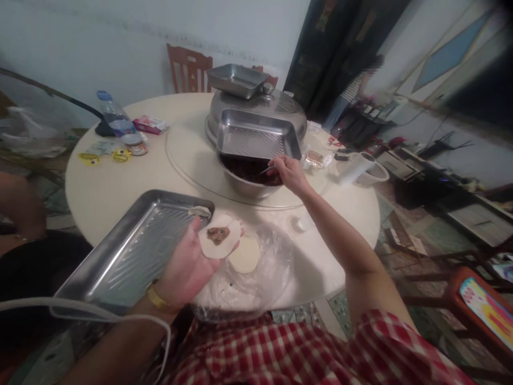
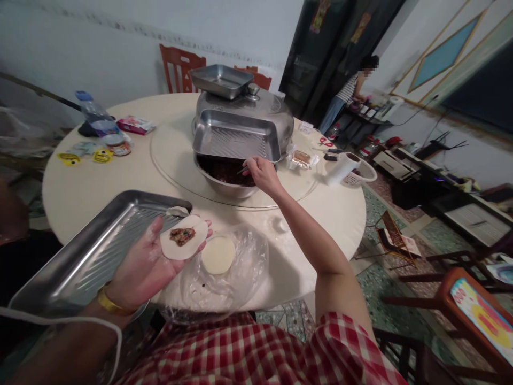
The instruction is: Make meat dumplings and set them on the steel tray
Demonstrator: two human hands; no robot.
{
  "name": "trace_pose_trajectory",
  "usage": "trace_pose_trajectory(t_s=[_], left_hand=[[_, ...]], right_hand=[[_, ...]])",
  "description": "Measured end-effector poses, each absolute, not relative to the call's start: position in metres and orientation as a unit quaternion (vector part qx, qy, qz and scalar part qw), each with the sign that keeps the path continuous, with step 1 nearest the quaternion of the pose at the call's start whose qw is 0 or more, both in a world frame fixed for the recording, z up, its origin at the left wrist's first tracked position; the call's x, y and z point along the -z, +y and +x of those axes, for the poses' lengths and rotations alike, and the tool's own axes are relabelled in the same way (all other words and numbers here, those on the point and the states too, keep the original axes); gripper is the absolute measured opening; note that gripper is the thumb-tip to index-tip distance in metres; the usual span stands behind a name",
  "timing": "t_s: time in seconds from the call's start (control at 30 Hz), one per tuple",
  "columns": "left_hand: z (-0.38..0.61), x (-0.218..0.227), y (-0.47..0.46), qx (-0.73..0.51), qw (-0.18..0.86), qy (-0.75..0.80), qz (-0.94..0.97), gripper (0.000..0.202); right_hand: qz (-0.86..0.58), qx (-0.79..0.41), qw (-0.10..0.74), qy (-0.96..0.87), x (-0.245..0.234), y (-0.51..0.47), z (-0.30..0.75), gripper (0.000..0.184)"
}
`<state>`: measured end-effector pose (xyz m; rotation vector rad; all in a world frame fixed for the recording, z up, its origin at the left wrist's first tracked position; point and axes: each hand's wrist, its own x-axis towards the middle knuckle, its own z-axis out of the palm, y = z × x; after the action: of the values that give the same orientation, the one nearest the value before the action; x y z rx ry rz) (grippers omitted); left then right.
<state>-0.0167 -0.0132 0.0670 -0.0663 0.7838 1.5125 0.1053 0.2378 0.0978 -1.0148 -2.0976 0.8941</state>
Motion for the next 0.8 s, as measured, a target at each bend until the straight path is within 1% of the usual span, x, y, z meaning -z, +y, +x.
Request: trace_pose_trajectory(t_s=[0.07,0.13,0.23,0.4,0.5,0.6,0.7,0.8], left_hand=[[-0.015,-0.069,-0.013,-0.668,0.654,0.355,-0.028,0.055],[-0.014,-0.072,-0.013,-0.667,0.649,0.366,-0.03,0.055],[-0.011,-0.073,-0.012,-0.668,0.648,0.365,-0.026,0.056],[-0.008,-0.074,-0.009,-0.67,0.651,0.357,-0.011,0.056],[-0.008,-0.075,-0.009,-0.669,0.645,0.37,-0.017,0.052],[-0.008,-0.075,-0.01,-0.665,0.649,0.368,-0.022,0.054],[-0.007,-0.074,-0.012,-0.663,0.666,0.343,-0.015,0.058],[-0.005,-0.072,-0.014,-0.677,0.674,0.296,0.001,0.052]], right_hand=[[-0.405,-0.369,0.385,-0.743,-0.096,0.241,0.109,0.025],[-0.405,-0.372,0.442,-0.709,-0.096,0.244,0.114,0.025],[-0.403,-0.371,0.483,-0.683,-0.097,0.247,0.122,0.027],[-0.411,-0.422,0.496,-0.638,-0.104,0.244,0.13,0.026],[-0.397,-0.468,0.5,-0.611,-0.112,0.234,0.136,0.025],[-0.351,-0.504,0.488,-0.62,-0.12,0.216,0.143,0.027],[-0.296,-0.513,0.464,-0.658,-0.123,0.187,0.15,0.031],[-0.231,-0.512,0.446,-0.697,-0.121,0.156,0.155,0.031]])
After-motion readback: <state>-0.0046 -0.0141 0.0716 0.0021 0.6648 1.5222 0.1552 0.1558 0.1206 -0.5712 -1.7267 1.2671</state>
